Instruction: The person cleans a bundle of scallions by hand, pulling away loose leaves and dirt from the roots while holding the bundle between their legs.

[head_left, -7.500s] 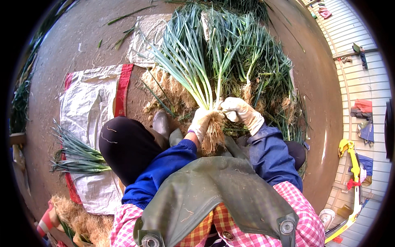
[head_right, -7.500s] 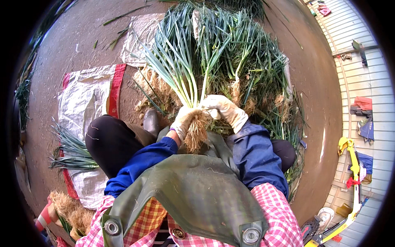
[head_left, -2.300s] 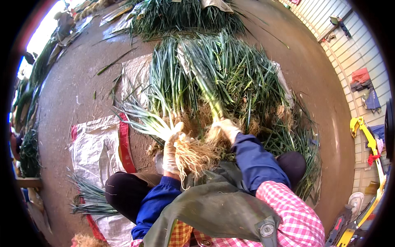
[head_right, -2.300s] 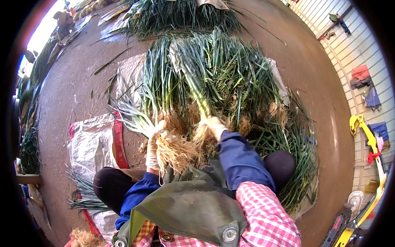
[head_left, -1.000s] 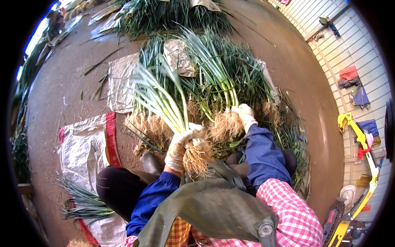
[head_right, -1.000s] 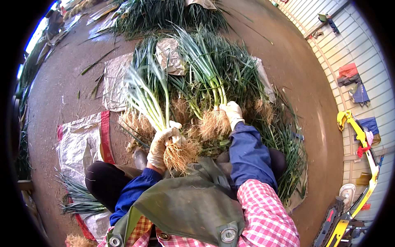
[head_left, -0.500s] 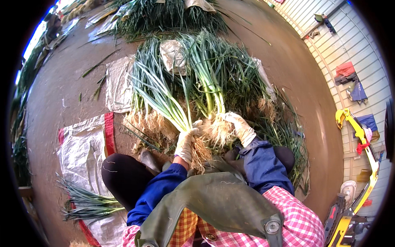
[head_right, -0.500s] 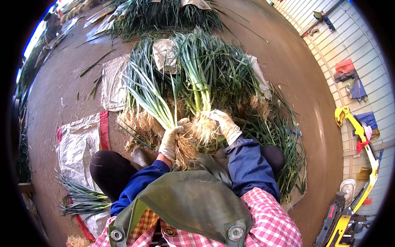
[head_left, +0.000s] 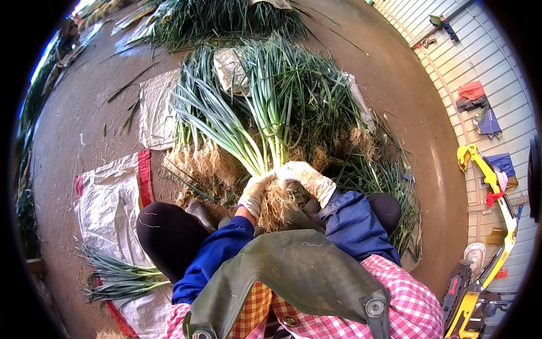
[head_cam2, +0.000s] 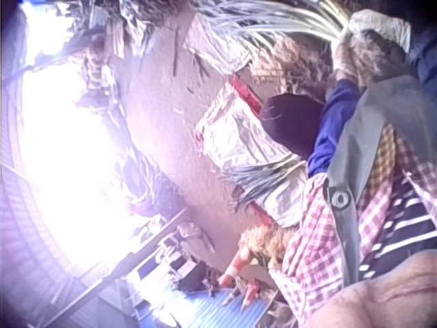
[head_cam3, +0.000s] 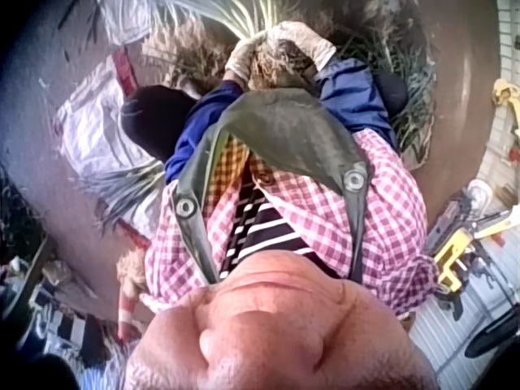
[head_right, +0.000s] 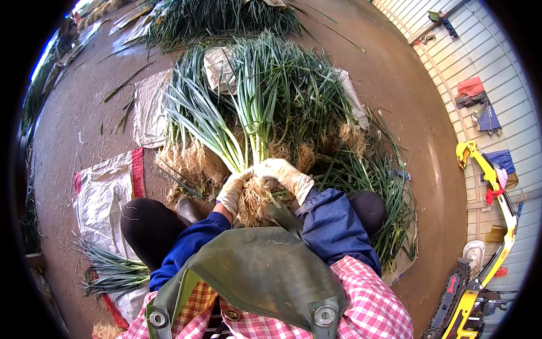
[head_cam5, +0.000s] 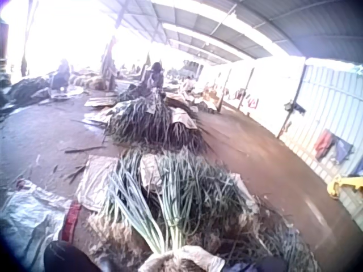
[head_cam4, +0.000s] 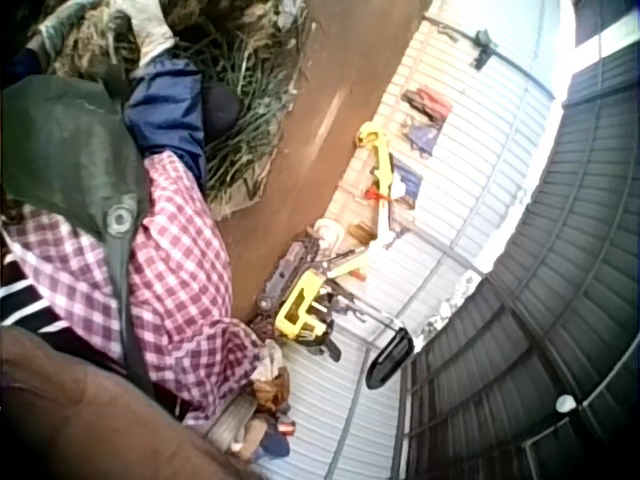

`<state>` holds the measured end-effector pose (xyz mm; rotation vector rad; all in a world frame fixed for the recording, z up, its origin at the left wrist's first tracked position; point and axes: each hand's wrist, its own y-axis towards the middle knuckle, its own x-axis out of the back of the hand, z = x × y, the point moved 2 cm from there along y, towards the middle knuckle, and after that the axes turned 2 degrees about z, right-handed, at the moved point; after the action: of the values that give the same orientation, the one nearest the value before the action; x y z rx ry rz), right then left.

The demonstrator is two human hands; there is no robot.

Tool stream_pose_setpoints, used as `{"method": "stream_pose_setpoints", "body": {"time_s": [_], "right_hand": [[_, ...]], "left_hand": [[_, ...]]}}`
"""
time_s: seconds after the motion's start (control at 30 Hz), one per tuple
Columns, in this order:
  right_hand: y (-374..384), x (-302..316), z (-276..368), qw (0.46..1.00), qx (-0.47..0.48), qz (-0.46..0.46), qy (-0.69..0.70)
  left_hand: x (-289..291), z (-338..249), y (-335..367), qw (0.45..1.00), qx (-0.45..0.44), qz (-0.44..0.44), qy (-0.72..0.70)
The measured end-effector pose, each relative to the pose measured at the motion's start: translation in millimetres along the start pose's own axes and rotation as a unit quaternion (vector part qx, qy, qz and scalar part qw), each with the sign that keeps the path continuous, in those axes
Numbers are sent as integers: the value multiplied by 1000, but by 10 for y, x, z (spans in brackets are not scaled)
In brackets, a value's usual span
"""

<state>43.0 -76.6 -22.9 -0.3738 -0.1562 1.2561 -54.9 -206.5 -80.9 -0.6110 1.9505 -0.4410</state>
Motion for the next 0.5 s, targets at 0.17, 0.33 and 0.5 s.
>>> {"method": "stream_pose_setpoints", "body": {"time_s": [0.17,0.33,0.5], "right_hand": [[304,380,-511,961,-129,-213,119],[548,65,-593,893,-27,-33,447],[466,33,-623,944,-43,-115,306]], "left_hand": [[-127,-34,-76,999,-15,33,-25],[-111,-54,-106,999,2,25,-30],[-69,-16,-84,999,26,11,-41]]}}
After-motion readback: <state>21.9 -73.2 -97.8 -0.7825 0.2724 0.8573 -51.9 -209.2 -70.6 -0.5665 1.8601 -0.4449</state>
